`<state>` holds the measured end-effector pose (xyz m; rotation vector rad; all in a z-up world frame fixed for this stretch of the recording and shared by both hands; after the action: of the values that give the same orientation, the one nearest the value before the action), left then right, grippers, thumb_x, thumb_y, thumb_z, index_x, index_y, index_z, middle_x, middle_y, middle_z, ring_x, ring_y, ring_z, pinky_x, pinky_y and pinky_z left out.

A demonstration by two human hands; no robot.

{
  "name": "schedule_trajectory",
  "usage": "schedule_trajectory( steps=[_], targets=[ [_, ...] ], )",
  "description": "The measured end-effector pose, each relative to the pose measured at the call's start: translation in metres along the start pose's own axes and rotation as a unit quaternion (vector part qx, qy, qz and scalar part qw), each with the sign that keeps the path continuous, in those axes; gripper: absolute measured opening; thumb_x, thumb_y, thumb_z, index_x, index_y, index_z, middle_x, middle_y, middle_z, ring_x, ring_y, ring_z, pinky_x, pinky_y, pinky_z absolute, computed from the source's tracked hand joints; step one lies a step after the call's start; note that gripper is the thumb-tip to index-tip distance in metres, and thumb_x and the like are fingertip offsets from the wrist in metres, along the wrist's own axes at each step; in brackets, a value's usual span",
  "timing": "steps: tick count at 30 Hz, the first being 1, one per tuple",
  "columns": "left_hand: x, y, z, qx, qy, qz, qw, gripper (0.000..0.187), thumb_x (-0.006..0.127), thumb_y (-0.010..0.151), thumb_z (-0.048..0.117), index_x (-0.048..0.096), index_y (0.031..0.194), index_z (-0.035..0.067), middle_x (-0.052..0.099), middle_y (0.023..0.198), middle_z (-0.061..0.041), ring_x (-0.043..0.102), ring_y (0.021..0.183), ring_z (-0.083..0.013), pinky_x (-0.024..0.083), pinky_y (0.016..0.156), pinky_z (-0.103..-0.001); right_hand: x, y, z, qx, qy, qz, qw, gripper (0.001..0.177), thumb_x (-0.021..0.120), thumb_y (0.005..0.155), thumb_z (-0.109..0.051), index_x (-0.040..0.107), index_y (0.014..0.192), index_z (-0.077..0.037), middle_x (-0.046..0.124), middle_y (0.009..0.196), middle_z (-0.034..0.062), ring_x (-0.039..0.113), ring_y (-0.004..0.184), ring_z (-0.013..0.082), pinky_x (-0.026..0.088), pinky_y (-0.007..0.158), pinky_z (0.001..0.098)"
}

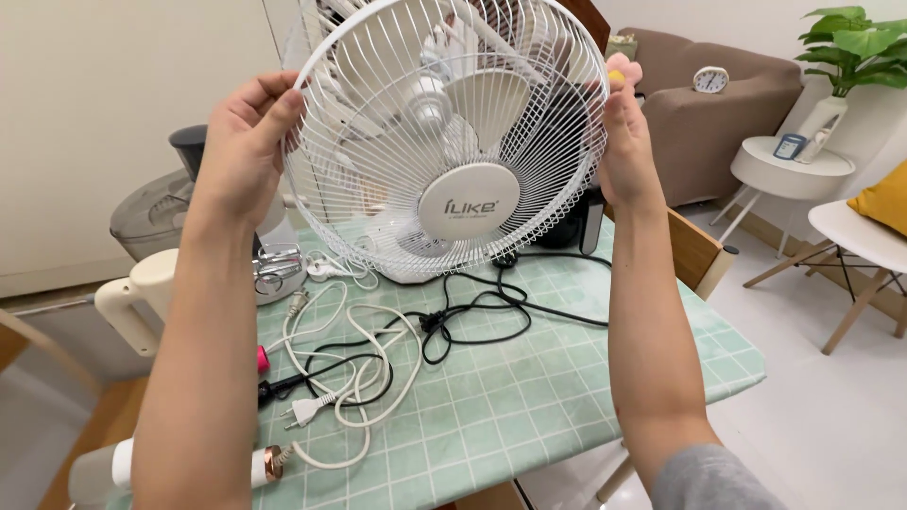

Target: The person assembles a table fan by attaching the fan blades to the motor hub, securing them with a nut, and then fitting the front protective grille. The person then briefly handles a hair dryer on the table.

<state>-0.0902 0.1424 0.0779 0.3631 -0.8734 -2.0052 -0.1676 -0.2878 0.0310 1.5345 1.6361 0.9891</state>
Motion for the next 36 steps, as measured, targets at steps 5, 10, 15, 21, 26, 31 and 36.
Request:
schedule_trajectory(
  steps=[5,10,15,21,26,31,36],
  targets=[
    [-0.017,0.04,0.002,0.056,0.048,0.042,0.996,0.031,0.069,0.107,0.017,0.065,0.131,-0.003,0.066,0.104,0.003,0.055,0.086,-0.0034,0.046,0.079,-0.019,0.001,0.05,0.017,0.012,-0.123,0.055,0.991,0.068,0.065,0.1,-0.061,0.043,0.139,-0.009,0.055,0.113,-0.0044,0.05,0.113,0.0079,0.04,0.108,0.0279],
    [-0.032,0.071,-0.006,0.049,0.055,0.078,0.994,0.031,0.068,0.104,0.019,0.067,0.128,-0.001,0.068,0.099,0.003,0.054,0.08,-0.0033,0.046,0.075,-0.018,-0.001,0.083,0.035,0.007,-0.155,0.071,0.985,0.078,0.07,0.097,-0.064,0.045,0.143,-0.007,0.052,0.103,-0.0035,0.048,0.099,0.0065,0.041,0.097,0.0245],
    [-0.042,0.08,-0.018,0.045,0.051,0.096,0.993,0.031,0.068,0.104,0.019,0.068,0.127,-0.001,0.068,0.1,0.002,0.055,0.08,-0.0038,0.046,0.074,-0.019,0.003,0.093,0.052,0.011,-0.19,0.131,0.973,0.069,0.073,0.096,-0.059,0.055,0.138,-0.008,0.048,0.105,-0.0041,0.046,0.092,0.0052,0.041,0.078,0.0214],
    [-0.043,0.086,-0.029,0.037,0.057,0.101,0.993,0.029,0.066,0.104,0.019,0.068,0.126,0.0,0.071,0.102,0.001,0.061,0.084,-0.0042,0.05,0.076,-0.02,0.003,0.093,0.067,0.011,-0.188,0.152,0.97,0.066,0.072,0.096,-0.059,0.056,0.137,-0.01,0.051,0.108,-0.0037,0.05,0.089,0.0042,0.041,0.073,0.0193],
    [-0.042,0.089,-0.036,0.04,0.083,0.107,0.99,0.028,0.066,0.103,0.02,0.068,0.124,0.001,0.072,0.1,0.002,0.059,0.08,-0.0039,0.048,0.072,-0.021,0.004,0.088,0.074,0.003,-0.234,0.174,0.957,0.071,0.068,0.094,-0.065,0.058,0.136,-0.009,0.051,0.112,-0.0028,0.052,0.091,0.0071,0.045,0.075,0.0226],
    [-0.042,0.093,-0.043,0.047,0.059,0.113,0.991,0.026,0.067,0.103,0.019,0.069,0.122,0.0,0.07,0.099,0.002,0.058,0.079,-0.0039,0.049,0.073,-0.021,0.006,0.09,0.072,-0.006,-0.263,0.174,0.949,0.076,0.065,0.093,-0.072,0.059,0.136,-0.009,0.053,0.116,-0.0003,0.054,0.098,0.0111,0.048,0.084,0.0274],
    [-0.039,0.098,-0.046,0.068,0.046,0.102,0.991,0.026,0.065,0.106,0.017,0.068,0.125,-0.002,0.07,0.105,-0.001,0.062,0.088,-0.0052,0.052,0.082,-0.022,0.006,0.091,0.073,0.0,-0.263,0.185,0.947,0.078,0.063,0.092,-0.074,0.061,0.135,-0.009,0.06,0.118,0.0017,0.055,0.102,0.0119,0.048,0.088,0.0292]
  ],
)
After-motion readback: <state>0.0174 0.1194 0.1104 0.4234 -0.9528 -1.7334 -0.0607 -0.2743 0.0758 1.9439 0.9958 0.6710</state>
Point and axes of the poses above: each hand's wrist, its own y-axis towards the middle knuckle, its own x-axis out of the palm, z = x × y, the point moved 1 cm from there along y, towards the middle knuckle
